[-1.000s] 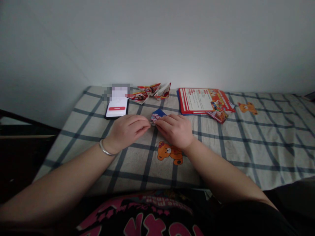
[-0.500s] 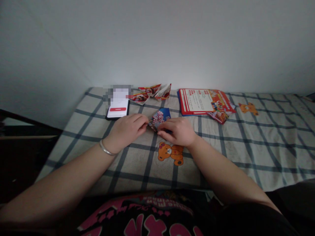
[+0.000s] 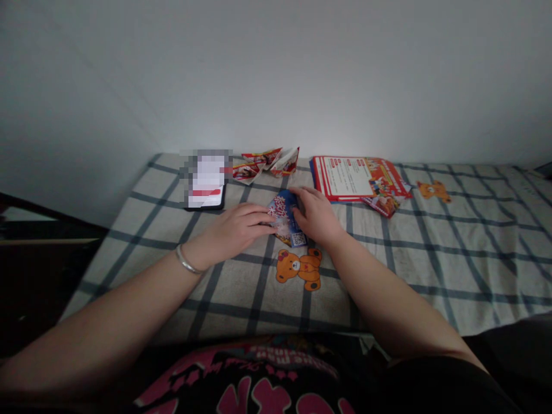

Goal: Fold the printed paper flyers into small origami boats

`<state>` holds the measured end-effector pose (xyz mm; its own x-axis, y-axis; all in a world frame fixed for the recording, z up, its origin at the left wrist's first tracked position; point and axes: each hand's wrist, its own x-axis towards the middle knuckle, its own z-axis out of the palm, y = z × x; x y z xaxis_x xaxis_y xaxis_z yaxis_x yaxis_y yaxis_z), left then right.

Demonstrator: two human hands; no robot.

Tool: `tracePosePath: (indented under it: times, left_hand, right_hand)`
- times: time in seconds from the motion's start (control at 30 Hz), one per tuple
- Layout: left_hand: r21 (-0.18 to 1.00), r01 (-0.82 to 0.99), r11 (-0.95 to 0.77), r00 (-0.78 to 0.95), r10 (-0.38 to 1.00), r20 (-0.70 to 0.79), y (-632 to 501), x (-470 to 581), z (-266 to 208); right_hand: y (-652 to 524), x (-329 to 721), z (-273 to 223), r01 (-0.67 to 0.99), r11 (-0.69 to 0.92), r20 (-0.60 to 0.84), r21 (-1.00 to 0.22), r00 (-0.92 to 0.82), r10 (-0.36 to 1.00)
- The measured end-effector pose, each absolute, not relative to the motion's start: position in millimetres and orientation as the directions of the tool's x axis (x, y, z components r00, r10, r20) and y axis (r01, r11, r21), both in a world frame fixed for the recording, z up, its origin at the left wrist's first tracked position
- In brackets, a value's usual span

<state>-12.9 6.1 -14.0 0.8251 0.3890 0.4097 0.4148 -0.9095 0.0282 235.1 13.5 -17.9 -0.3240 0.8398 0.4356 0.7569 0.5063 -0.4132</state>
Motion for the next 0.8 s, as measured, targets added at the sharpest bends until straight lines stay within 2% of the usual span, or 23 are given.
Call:
tracePosePath:
  times: [0.27, 0.47, 0.8]
  left_hand:
    - [0.041, 0.403, -0.914, 0.865, 0.395, 0.31, 1.1, -8.4, -4.7]
    - [0.021, 0.503, -0.864, 0.815, 0.482, 0.322, -3.2, -8.9, -4.3]
    - [-0.128, 0.657, -0.743, 0.741, 0.604, 0.295, -4.0, -9.1, 10.3]
  right_hand:
    - [15.3, 232.1, -24.1, 0.805, 0.526, 0.351, -0.275, -0.426, 0.834]
    - [14.4, 230.8, -15.6, 0.763, 0.56, 0.427, -0.323, -0.411, 0.806]
    - [13.4, 230.9, -12.9, 0.721, 0.584, 0.358, -0.373, -0.468, 0.808]
